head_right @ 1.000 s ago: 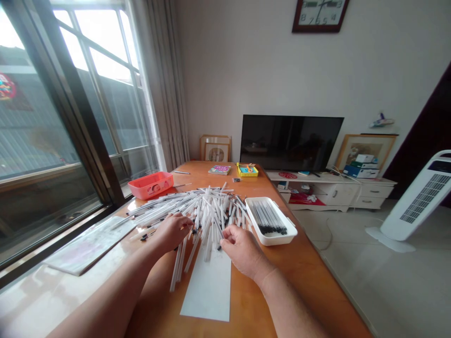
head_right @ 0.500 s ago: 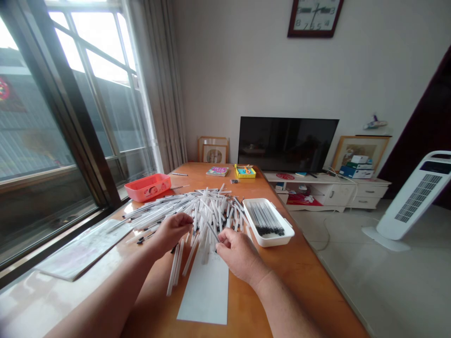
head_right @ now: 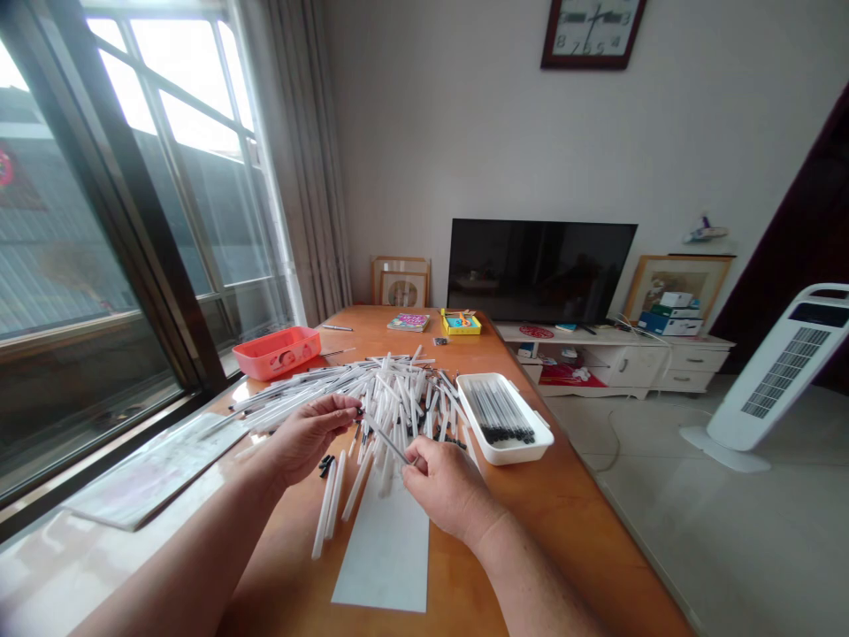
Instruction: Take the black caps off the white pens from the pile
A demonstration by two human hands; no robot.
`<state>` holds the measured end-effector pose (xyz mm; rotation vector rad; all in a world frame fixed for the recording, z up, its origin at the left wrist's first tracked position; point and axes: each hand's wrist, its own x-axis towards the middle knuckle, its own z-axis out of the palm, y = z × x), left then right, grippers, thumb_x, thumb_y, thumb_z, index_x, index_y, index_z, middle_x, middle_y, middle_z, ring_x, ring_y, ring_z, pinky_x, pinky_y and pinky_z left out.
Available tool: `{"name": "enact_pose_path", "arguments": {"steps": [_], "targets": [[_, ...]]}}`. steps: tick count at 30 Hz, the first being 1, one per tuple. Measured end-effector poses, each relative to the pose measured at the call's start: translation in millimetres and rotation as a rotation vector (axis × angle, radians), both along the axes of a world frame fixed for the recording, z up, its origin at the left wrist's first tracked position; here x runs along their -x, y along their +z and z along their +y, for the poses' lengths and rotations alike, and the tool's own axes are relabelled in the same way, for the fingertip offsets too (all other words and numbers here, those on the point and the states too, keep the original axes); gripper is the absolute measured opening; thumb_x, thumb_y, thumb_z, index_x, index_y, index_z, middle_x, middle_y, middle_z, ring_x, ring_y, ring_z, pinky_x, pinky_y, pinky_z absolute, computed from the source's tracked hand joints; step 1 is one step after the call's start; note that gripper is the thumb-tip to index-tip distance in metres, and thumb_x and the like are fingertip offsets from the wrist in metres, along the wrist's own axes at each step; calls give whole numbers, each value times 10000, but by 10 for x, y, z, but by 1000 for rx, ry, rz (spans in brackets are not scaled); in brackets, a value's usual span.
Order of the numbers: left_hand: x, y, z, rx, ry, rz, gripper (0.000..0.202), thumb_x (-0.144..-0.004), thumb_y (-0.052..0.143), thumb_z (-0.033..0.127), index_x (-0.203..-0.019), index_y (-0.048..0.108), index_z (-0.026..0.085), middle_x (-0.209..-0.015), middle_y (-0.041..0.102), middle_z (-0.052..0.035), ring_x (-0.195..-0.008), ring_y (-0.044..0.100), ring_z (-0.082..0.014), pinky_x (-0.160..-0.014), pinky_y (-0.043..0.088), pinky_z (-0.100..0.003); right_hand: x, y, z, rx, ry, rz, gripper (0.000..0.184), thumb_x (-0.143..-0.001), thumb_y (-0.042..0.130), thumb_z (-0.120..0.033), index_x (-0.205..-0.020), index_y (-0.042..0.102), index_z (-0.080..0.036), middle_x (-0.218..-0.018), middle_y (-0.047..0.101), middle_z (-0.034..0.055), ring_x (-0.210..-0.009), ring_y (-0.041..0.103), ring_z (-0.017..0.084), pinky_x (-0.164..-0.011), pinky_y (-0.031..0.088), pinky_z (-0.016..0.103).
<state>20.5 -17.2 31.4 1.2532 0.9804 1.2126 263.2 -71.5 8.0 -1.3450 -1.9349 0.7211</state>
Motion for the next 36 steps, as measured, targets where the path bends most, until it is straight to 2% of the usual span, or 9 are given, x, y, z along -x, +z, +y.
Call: {"name": "enact_pose_path", "arguments": {"steps": [9, 27, 31, 36], "targets": [[-3, -2, -9, -47, -32, 25, 213, -720, 780, 289, -887, 721, 171, -854, 711, -48, -791, 595, -156, -761, 406, -274, 10, -10, 5, -4, 4, 18, 70, -806, 584, -258, -799, 648, -231, -569, 590, -37, -529, 481, 128, -513, 287, 234], [-22, 32, -31, -64, 12, 85, 210, -682, 796, 292, -852, 726, 189, -838, 705, -28, -797, 599, -163, -804, 425, -292, 19, 38, -22, -23, -13, 11, 90, -805, 561, -248, -809, 649, -234, -584, 605, -34, -558, 512, 140, -542, 331, 246], [-9, 12, -7, -79, 26, 75, 220, -690, 794, 321, -851, 726, 189, -830, 707, -32, -773, 596, -167, -782, 424, -301, 21, 32, 13, -16, -52, 160, 104, -803, 591, -271, -881, 639, -222, -662, 630, -21, -605, 541, 143, -584, 386, 249], [-32, -26, 6, -101, 51, 18, 217, -694, 802, 315, -847, 723, 183, -813, 702, -26, -754, 581, -152, -763, 409, -285, 10, 48, 44, 109, -44, 442, 198, -838, 600, -385, -878, 616, -191, -727, 625, -3, -645, 532, 137, -609, 413, 252]]}}
